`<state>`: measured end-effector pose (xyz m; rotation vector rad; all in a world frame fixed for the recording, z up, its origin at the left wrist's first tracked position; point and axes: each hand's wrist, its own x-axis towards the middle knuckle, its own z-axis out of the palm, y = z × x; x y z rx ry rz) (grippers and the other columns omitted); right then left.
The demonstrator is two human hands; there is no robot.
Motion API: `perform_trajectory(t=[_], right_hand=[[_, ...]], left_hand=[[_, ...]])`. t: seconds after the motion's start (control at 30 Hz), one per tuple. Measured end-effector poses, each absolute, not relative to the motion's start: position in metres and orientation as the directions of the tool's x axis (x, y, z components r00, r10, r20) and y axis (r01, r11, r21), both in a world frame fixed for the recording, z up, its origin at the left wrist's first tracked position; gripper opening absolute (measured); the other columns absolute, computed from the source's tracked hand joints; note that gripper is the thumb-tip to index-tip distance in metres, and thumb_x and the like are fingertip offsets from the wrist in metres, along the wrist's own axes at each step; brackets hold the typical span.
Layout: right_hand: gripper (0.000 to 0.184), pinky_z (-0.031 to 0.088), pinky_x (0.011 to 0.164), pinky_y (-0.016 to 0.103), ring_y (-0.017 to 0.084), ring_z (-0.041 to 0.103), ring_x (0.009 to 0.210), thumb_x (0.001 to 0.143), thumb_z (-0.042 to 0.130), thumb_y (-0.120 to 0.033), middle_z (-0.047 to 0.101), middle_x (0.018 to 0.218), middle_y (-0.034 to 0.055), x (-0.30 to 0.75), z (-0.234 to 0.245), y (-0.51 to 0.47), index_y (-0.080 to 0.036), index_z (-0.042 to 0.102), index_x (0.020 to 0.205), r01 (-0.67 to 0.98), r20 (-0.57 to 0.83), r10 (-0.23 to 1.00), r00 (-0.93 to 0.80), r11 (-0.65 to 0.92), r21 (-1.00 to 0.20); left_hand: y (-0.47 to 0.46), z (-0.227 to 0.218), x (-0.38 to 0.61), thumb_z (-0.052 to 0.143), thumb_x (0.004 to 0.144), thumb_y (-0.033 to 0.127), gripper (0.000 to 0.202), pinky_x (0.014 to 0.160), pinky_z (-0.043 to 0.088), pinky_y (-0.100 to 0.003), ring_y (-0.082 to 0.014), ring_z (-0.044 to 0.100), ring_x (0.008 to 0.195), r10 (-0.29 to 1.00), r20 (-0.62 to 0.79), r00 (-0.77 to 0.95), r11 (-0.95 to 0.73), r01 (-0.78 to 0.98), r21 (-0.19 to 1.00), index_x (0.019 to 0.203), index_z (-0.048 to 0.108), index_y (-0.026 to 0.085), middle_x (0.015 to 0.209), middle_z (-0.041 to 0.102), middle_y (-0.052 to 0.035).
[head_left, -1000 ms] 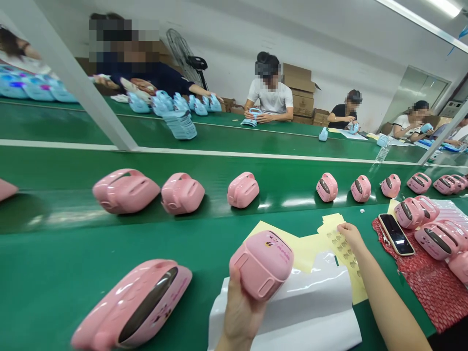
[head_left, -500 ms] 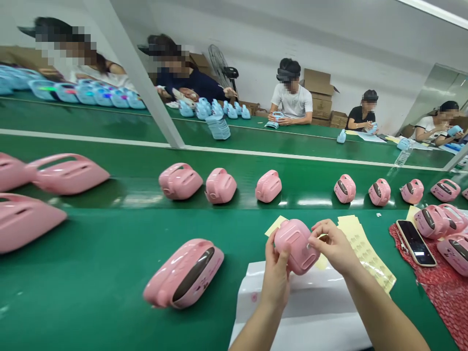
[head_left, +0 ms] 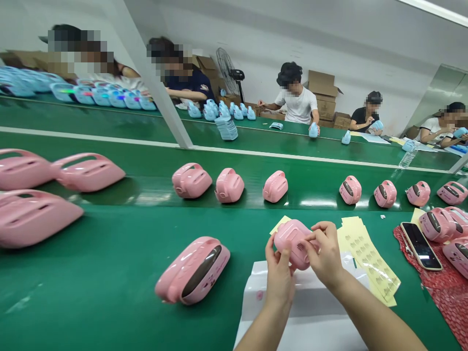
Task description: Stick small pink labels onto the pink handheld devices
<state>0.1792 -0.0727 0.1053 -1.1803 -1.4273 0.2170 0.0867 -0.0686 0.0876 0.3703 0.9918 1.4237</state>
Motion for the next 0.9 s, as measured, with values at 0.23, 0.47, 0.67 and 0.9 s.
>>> perform_trajectory(t=[0.23, 0.47, 0.67, 0.9], right_hand=[[0.022, 0.047, 0.068, 0.034, 0.018, 0.052, 0.080, 0.088, 0.040, -0.019, 0.054, 0.093, 0.0065, 0.177, 0.093, -0.094, -0.022, 0.046, 0.109, 0.483, 0.661, 0.702, 0.265, 0.497, -0.721], [0.059, 0.043, 0.054, 0.035, 0.023, 0.050, 0.067, 0.083, 0.040, -0.011, 0.066, 0.092, 0.0104, 0.136, 0.041, -0.113, -0.016, 0.021, 0.139, 0.686, 0.671, 0.681, -0.292, 0.638, -0.349], [0.054, 0.032, 0.051, 0.033, 0.021, 0.046, 0.058, 0.084, 0.030, -0.003, 0.066, 0.074, 0.0081, 0.119, 0.021, -0.106, -0.006, 0.025, 0.137, 0.687, 0.694, 0.570, -0.439, 0.711, -0.150], [0.047, 0.034, 0.053, 0.032, 0.021, 0.048, 0.058, 0.082, 0.037, -0.005, 0.065, 0.070, 0.0049, 0.119, 0.001, -0.105, -0.015, 0.038, 0.128, 0.629, 0.717, 0.591, -0.370, 0.727, -0.275]], left_hand=[[-0.060, 0.086, 0.068, 0.079, 0.049, 0.053, 0.053, 0.052, 0.048, -0.019, -0.0116, 0.057, 0.066, 0.923, -0.285, -0.260, -0.008, -0.751, 0.660, 0.089, 0.061, 0.025, 0.080, 0.061, 0.0034], [-0.051, 0.096, 0.031, 0.058, 0.074, 0.056, 0.041, 0.054, 0.051, -0.023, -0.0171, 0.062, 0.074, 0.874, -0.267, -0.406, -0.186, -0.787, 0.588, 0.095, 0.066, 0.022, 0.091, 0.068, -0.0046], [-0.053, 0.098, 0.021, 0.061, 0.073, 0.055, 0.044, 0.054, 0.052, -0.025, -0.0196, 0.064, 0.080, 0.870, -0.254, -0.422, -0.203, -0.776, 0.597, 0.105, 0.063, 0.024, 0.100, 0.068, -0.0059], [-0.056, 0.107, 0.016, 0.062, 0.072, 0.051, 0.042, 0.068, 0.054, -0.033, -0.0249, 0.060, 0.098, 0.891, -0.233, -0.389, -0.188, -0.785, 0.590, 0.107, 0.061, 0.028, 0.110, 0.065, -0.0052]])
